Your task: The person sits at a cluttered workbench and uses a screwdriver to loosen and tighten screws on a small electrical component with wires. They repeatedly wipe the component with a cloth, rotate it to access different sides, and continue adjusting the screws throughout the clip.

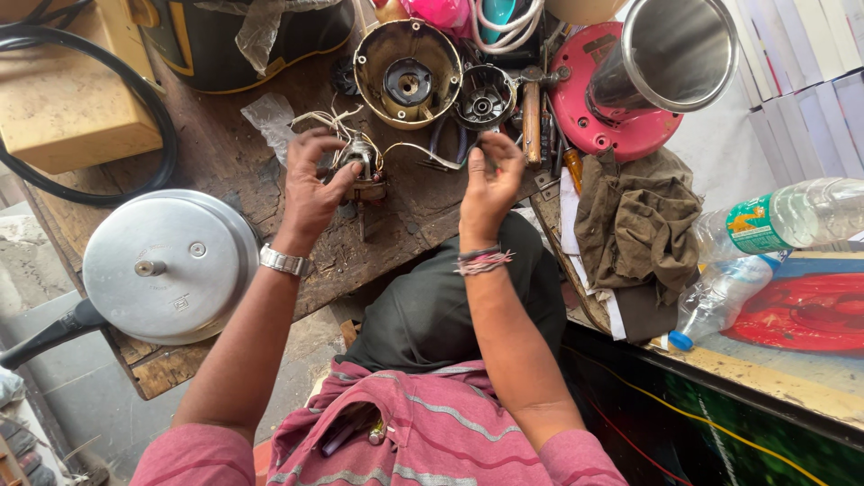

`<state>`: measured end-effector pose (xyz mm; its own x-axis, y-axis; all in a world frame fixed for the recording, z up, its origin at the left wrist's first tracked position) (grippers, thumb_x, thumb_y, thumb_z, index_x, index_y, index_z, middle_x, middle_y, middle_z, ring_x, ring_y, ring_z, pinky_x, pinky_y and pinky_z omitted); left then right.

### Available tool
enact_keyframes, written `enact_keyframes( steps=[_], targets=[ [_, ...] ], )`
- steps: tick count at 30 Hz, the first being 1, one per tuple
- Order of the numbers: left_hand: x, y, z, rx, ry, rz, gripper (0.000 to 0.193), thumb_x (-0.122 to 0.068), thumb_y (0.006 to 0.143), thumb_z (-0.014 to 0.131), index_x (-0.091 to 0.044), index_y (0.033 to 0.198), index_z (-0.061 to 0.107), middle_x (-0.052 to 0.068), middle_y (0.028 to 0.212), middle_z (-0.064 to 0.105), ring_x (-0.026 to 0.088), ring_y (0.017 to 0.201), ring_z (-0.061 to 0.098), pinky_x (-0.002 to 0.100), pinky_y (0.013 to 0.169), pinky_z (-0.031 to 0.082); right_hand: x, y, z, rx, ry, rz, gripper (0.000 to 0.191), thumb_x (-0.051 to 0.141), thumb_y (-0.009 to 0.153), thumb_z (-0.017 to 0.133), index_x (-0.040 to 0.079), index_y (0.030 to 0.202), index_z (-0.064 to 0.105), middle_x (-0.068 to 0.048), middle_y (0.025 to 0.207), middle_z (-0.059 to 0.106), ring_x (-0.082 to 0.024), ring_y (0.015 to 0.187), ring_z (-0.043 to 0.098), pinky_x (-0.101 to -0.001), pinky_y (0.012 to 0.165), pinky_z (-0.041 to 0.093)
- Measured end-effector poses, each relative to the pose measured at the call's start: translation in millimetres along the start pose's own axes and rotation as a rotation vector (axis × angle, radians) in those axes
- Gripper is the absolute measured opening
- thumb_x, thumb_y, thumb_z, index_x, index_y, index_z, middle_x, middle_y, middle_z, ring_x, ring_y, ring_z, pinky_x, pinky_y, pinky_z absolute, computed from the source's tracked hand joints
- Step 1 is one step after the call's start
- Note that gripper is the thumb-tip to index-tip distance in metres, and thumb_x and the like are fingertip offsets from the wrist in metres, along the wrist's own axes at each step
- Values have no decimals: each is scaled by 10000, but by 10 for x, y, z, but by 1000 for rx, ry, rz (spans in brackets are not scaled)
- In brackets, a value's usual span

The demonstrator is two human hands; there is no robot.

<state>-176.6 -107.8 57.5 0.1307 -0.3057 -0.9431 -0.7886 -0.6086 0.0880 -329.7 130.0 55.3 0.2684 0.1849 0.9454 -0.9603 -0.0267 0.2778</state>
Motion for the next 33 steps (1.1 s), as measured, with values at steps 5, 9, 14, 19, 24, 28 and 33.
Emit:
enact_keyframes(
  steps=[5, 9, 14, 19, 24, 28, 33],
  targets=[
    [174, 23, 50, -16, -299, -317, 807, -283, 819, 906, -57, 1396, 388, 168, 1376, 522, 269, 1286, 561, 356, 1053, 532, 410, -406, 317, 228, -304, -623, 172, 112, 1031, 656, 156, 1181, 586, -23, 1104, 700, -153, 911, 653, -251, 674, 516],
    [163, 6, 108, 49, -402, -519, 733, -304, 807, 794, -67, 1394, 425, 161, 1257, 617, 266, 1057, 664, 425, 827, 551, 59, -500, 438, 563, -425, -90, 103, 172, 1032, 723, 76, 1068, 711, -62, 833, 769, -128, 781, 763, -289, 703, 577],
    [120, -7, 164, 131, -494, -654, 670, -311, 790, 705, -93, 1368, 444, 112, 1198, 637, 248, 978, 698, 455, 746, 589, -346, -518, 595, 829, -572, 246, 342, 150, 933, 739, 44, 1253, 679, -79, 873, 764, -128, 754, 717, -291, 683, 553],
    [202, -13, 192, 103, -573, -577, 634, -249, 805, 731, -67, 1360, 485, 130, 1190, 645, 254, 966, 689, 429, 769, 589, -531, -604, 667, 839, -142, 601, 458, 35, 937, 721, -23, 1380, 619, -79, 1045, 738, -119, 857, 664, -268, 738, 574],
    [42, -27, 177, 152, -787, -192, 749, -123, 784, 817, -27, 1427, 445, 156, 1325, 575, 235, 1172, 635, 388, 1005, 585, -419, -529, 619, 783, 276, 589, 500, -48, 914, 692, -23, 1398, 568, -90, 1261, 700, -144, 1137, 684, -287, 992, 581],
    [-131, -33, 151, 236, -735, -57, 989, -106, 703, 865, -64, 1538, 336, 136, 1388, 522, 241, 1305, 563, 390, 1126, 517, -354, -451, 625, 725, 322, 535, 472, -71, 946, 687, -28, 1404, 579, -119, 1257, 691, -172, 1151, 669, -334, 1001, 576],
    [-195, -65, 206, 310, -848, -39, 1137, -111, 695, 885, -75, 1628, 238, 130, 1491, 495, 258, 1420, 496, 392, 1233, 419, -289, -440, 611, 730, 306, 483, 446, -57, 951, 682, -20, 1387, 590, -117, 1266, 697, -162, 1149, 674, -323, 1006, 579]
  ],
)
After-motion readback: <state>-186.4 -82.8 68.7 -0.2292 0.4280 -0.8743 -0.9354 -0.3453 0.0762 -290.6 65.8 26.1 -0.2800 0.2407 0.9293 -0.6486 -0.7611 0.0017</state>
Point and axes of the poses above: each hand's wrist, its own y-axis towards the middle knuckle, its own z-axis out of the palm, x = y × z, the point moved 6 cm from there along y, towards the middle knuckle
